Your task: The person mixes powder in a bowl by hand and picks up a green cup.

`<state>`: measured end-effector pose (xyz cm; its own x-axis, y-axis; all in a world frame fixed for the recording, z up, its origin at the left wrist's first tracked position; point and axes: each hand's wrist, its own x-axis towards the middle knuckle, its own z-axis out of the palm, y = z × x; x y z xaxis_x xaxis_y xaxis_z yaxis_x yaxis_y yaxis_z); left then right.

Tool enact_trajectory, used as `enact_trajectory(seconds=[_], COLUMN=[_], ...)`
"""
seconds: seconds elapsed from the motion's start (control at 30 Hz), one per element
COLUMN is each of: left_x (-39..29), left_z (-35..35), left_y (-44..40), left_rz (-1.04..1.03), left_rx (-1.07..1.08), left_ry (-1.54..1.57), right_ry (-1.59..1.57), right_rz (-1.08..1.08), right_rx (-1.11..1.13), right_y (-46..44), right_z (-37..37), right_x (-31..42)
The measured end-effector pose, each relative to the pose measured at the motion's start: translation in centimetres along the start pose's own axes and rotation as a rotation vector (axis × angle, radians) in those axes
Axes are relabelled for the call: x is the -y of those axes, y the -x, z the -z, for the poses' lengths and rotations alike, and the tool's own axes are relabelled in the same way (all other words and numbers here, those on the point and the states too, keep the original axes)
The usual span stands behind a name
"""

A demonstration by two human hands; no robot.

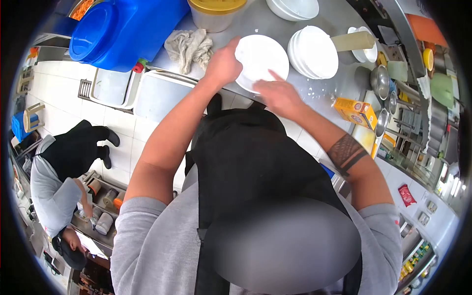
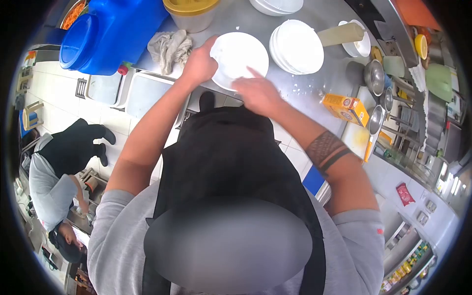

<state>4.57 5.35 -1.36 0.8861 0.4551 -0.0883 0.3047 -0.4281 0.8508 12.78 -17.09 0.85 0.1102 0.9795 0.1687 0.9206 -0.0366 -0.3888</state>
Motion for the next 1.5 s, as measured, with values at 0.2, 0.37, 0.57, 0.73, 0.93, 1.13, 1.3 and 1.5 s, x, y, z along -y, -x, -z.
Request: enact_trajectory(seconds=[0.2,0.37,0.57,0.73,0.93,1.13,1.3,1.5], left_x=[-1.3,-0.8,-0.3,-1.7,-1.5,0.1,-1.0,-0.5], left_z=[-0.8,-0.8,-0.9,-0.6,0.5,-3.4,-1.8,-0.9], left_y=[0.6,0.7,-0.6,-0.3,-1.6,1.5,2.4,1.4], left_rz=[0.068,0.061,-0.067,0.030,-0.049,0.034,0.142,0.070], left_rx=[-0.114,-0.135,-0.130,-0.085,0.027,-0.438,-0.241,-0.162], left_ry=[-0.001,0.002,-0.001,-0.035,-0.032,-0.007,0.131,0.036], right_ry=[0.205,-0.337,0.154,-0.153,0.073,-0.052,-0.163,0.142], right_rz=[-0.168,-0.496,0.001,-0.504,-0.055,-0.218,-0.454,0.141], right_rx=[0.332,0.074,0.227,0.052,0.166,0.109,0.095,0.271], right_y=[-2.1,-3.7,0.5,-3.7,0.8,-1.9,-4.4,-0.6], right_z=[0.5,-1.1,2.9,-1.2,1.3,0.0,-1.5,3.6], right_x=[2.3,5.4,-2.7,5.4,-1.3,1.4,4.4,-4.3])
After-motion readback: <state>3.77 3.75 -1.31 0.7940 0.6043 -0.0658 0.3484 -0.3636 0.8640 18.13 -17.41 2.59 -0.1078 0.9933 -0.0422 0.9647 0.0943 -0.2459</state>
